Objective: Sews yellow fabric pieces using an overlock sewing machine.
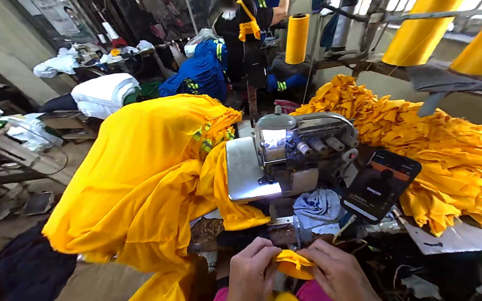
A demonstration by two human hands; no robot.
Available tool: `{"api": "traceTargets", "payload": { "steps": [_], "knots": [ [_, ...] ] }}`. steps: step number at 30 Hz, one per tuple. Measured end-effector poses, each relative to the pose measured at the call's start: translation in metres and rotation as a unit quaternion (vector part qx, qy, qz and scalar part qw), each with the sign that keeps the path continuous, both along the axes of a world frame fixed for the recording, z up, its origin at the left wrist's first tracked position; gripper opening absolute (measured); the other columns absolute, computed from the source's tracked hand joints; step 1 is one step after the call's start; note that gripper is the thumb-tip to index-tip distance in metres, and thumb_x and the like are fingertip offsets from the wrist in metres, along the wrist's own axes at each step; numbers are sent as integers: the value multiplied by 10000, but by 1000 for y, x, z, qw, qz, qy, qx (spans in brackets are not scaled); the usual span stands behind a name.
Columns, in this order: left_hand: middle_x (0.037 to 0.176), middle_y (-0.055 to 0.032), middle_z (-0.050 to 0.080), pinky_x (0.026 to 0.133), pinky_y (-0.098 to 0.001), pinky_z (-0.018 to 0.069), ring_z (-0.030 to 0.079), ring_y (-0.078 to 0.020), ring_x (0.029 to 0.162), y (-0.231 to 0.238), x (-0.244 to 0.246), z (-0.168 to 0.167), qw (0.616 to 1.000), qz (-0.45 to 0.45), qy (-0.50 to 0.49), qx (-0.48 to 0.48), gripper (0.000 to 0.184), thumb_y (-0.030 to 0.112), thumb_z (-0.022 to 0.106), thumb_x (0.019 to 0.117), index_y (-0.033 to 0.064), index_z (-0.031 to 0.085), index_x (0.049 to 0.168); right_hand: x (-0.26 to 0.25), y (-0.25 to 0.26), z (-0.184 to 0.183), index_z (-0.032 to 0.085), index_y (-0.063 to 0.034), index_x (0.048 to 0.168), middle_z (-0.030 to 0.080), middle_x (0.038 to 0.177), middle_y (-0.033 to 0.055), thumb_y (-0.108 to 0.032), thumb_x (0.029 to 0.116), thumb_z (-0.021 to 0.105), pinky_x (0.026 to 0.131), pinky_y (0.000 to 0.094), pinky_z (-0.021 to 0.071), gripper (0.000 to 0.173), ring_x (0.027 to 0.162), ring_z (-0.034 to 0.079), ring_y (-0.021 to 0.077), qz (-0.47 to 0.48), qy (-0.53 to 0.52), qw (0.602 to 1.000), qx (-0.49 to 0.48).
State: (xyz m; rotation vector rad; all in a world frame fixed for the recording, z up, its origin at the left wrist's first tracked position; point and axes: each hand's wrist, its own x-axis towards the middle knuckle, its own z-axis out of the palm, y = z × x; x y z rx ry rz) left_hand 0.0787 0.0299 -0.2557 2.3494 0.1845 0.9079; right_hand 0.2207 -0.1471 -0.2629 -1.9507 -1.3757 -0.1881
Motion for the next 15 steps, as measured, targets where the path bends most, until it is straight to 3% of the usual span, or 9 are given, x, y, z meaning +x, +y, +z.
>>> {"api": "traceTargets", "payload": {
  "steps": [5,8,11,15],
  "knots": [
    [977,-15,712,702,-169,582,678,-28,831,8,-13,-7,999,29,-15,-11,81,139,697,915,124,768,949,-2,13,-7,769,-201,991,684,824,14,-411,1010,598,618,277,572,272,722,673,121,23,-2,1000,11],
    [998,-15,729,745,-188,595,696,-36,878,13,-25,-12,998,39,11,-53,115,129,679,926,118,779,981,-4,21,-13,775,-209,987,692,838,6,-385,1009,591,629,272,578,256,738,678,114,36,16,999,3],
    [996,-8,732,812,-219,594,695,-47,919,21,-38,-20,990,41,48,-124,179,205,626,1006,95,767,999,-6,32,-16,782,-179,992,707,859,15,-369,1014,595,657,296,594,268,761,692,121,68,75,995,-27],
    [974,10,711,763,-221,588,673,-40,866,35,-47,-10,979,84,72,-170,194,245,632,991,104,763,966,-5,52,-5,776,-140,1017,713,889,25,-327,1026,579,743,327,597,272,821,694,134,99,153,981,-72]
  ]
}}
